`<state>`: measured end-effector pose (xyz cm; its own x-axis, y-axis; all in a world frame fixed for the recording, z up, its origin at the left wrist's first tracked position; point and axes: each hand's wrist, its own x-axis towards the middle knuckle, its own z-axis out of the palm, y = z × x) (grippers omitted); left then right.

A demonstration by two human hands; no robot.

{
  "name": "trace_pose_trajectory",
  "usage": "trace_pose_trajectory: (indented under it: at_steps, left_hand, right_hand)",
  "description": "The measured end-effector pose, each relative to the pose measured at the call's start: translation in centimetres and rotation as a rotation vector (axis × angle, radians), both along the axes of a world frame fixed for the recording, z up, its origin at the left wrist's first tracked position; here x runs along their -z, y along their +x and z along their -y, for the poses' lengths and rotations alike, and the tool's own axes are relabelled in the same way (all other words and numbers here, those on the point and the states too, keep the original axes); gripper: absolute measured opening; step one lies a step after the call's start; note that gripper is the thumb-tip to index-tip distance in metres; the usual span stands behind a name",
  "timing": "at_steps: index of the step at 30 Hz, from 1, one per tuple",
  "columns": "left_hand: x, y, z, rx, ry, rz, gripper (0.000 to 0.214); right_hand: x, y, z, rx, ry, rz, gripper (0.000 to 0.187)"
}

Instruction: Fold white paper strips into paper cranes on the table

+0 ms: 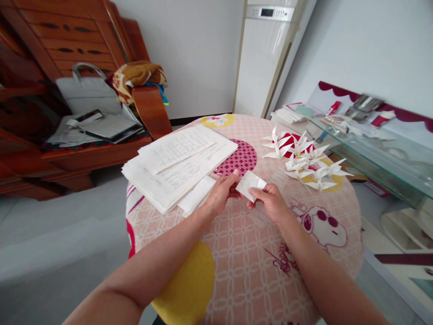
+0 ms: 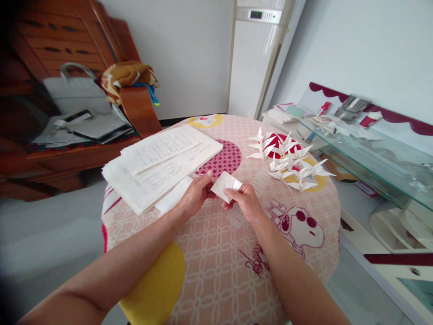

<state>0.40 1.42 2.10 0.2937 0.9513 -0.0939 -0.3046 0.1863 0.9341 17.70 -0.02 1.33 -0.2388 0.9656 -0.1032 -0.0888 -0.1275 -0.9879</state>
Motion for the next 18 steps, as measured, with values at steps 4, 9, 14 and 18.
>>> trace_pose_trajectory:
  at_steps: [4, 9, 14, 18]
  left_hand:
    - [0.20, -0.07, 0.02, 0.010, 0.102, -0.128, 0.038]
    - [0.62, 0.08, -0.03, -0.030, 0.139, -0.148, 0.035]
    - [0.64, -0.11, 0.02, -0.004, 0.132, -0.161, 0.038]
    - [0.83, -0.17, 0.07, 0.013, 0.147, -0.175, 0.041]
  right_hand:
    - [-0.12, 0.00, -0.02, 0.013, -0.005, -0.016, 0.032]
    - [-0.31, -0.19, 0.08, -0.005, -0.003, -0.015, 0.031]
    - [-0.32, -0.15, 0.09, 0.012, -0.016, -0.033, 0.031]
    - [-0.47, -0.07, 0.04, 0.014, -0.043, -0.024, 0.035]
